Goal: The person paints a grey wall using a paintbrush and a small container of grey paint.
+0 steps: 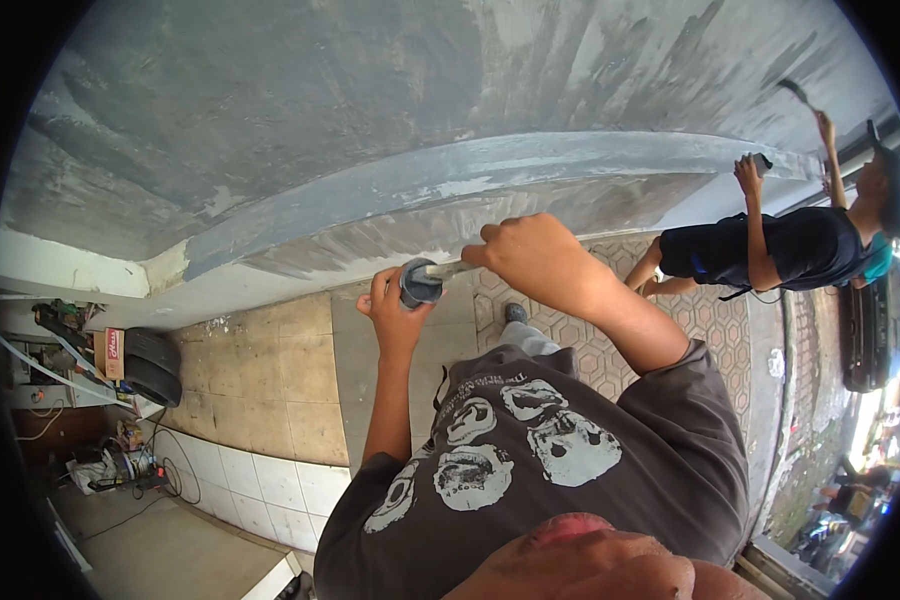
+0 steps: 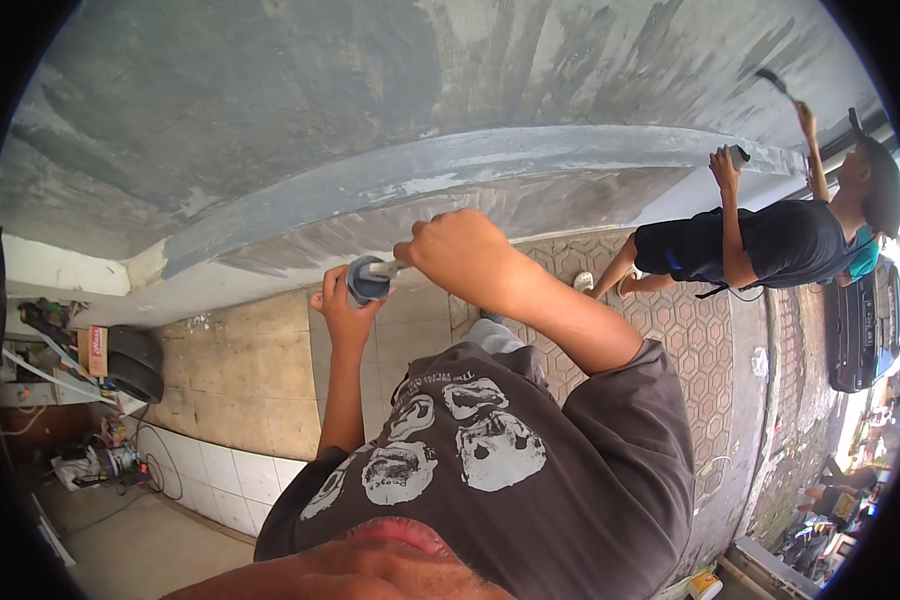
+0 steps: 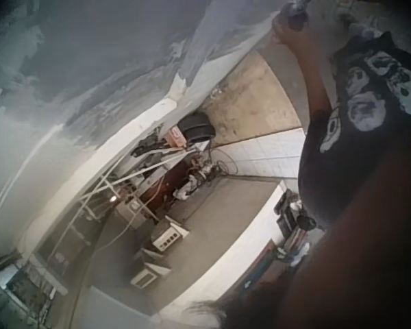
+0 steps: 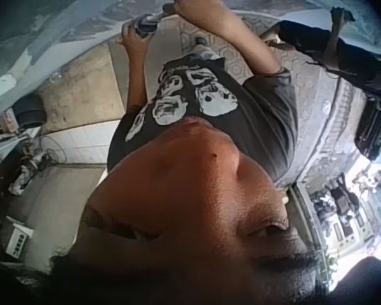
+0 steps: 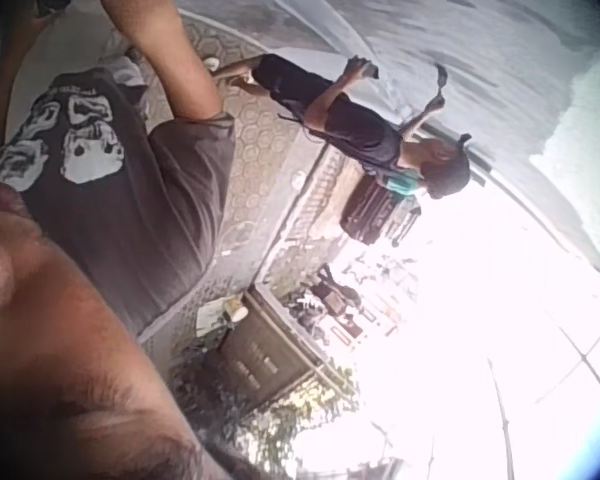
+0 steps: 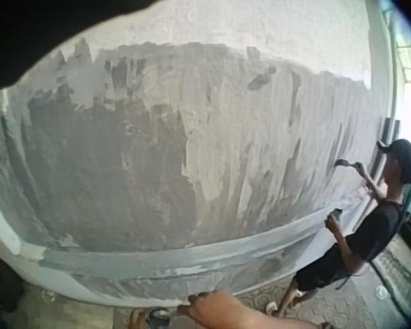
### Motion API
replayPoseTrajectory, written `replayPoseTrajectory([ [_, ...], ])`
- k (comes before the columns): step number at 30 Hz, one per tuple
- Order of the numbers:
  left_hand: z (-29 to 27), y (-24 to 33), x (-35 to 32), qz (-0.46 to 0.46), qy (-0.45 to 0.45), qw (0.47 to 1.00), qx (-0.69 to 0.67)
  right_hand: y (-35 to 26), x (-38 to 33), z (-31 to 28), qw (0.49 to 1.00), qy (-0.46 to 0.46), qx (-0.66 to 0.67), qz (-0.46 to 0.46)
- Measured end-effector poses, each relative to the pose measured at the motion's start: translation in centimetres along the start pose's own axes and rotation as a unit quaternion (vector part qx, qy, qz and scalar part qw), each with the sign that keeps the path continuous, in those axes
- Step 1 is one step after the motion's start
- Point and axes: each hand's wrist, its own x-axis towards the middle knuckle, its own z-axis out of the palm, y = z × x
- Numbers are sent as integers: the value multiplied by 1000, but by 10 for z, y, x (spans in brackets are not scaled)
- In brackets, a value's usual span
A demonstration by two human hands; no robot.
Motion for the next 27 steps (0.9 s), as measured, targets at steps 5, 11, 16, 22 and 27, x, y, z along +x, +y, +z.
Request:
replayPoseTrajectory([
  [5, 44, 22, 31, -6, 4, 1000, -12, 50, -18, 12, 997, 52, -30, 45],
  [11, 84, 71, 83, -23, 22, 999, -5, 128, -23, 1, 991, 109, -11, 81],
  [16, 109, 94, 124, -26, 39, 999, 11, 170, -27, -20, 989, 117, 16, 89],
  [22, 124, 97, 134, -46, 41, 998, 24, 197, -24, -27, 985, 144, 7, 94],
  [27, 130, 98, 141, -47, 50, 997, 25, 215, -21, -31, 982, 160, -5, 103],
])
